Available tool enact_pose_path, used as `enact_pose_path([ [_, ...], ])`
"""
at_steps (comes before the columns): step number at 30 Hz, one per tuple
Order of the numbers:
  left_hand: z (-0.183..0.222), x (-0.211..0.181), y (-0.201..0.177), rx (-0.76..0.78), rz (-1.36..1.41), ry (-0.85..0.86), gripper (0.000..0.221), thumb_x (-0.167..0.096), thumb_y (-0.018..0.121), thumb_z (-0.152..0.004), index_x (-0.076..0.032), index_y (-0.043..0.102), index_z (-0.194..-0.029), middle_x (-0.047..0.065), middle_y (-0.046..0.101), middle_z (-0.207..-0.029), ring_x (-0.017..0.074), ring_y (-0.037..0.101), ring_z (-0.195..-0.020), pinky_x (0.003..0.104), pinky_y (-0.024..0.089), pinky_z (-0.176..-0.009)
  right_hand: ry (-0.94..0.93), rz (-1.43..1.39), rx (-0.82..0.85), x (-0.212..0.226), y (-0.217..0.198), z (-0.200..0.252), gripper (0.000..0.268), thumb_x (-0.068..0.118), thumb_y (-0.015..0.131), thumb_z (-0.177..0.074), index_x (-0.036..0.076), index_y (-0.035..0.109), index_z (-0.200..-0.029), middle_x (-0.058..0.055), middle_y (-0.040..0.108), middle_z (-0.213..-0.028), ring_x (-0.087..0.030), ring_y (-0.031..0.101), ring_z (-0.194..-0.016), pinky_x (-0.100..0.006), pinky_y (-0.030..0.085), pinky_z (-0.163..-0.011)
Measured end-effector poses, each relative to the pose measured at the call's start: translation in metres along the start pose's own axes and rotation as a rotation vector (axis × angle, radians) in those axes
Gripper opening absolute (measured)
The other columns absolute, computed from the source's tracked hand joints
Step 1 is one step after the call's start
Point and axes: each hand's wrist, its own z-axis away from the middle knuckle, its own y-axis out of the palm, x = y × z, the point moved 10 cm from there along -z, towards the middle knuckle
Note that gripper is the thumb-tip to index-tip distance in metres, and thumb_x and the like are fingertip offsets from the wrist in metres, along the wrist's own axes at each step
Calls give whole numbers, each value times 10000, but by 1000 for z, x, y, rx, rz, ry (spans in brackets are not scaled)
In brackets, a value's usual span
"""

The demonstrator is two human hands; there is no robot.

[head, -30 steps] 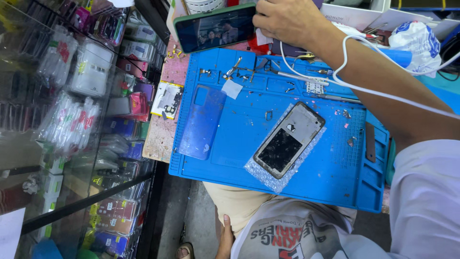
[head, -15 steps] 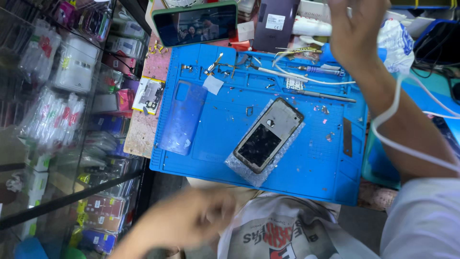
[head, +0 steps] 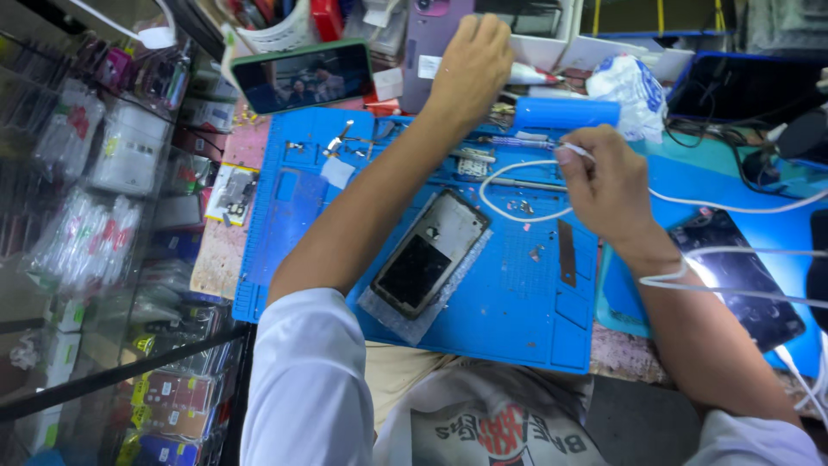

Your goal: The person uses a screwdriver and a brush to disassemble and clean a mobile phone on a blue work mat. They remove internal components, brush the surfaces, and handle a replacement battery and phone housing.

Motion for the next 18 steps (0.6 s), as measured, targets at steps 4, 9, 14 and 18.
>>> enact_pose_path([
  [4,-7,3,-5,-70,-83,63,154,-235,643,-892,-103,719,-870,99,663,-897,253,576,-985,430,386,-936,-114,-18,-11,22,5,-3,178,152,728,-1049,58,614,-1150,-123,670,-956,-275,682,-735,-373,518,-635],
  [9,-11,-9,-27,-169,70,85,83,-187,626,-860,-133,689,-864,71,669,-829,251,632,-891,486,409,-1025,-107,-63,-25,22,8,-7,160,142,722,-1050,65,613,-1136,-113,667,-948,-249,663,-692,-369,515,-613],
  [14,-31,-24,-23,-32,189,187,70,-140,637,-925,-77,666,-923,112,670,-906,291,638,-925,469,413,-963,-120,-63,-80,24,-1,-8,176,132,743,-1032,60,614,-1128,-112,645,-900,-251,644,-671,-372,502,-604],
  [18,-49,-10,-53,-337,246,201,168,-193,660,-809,-99,691,-944,88,696,-870,258,691,-830,416,508,-744,-178,-67,-109,29,-4,-12,166,108,754,-1002,63,626,-1097,-108,657,-887,-260,650,-689,-365,505,-610],
])
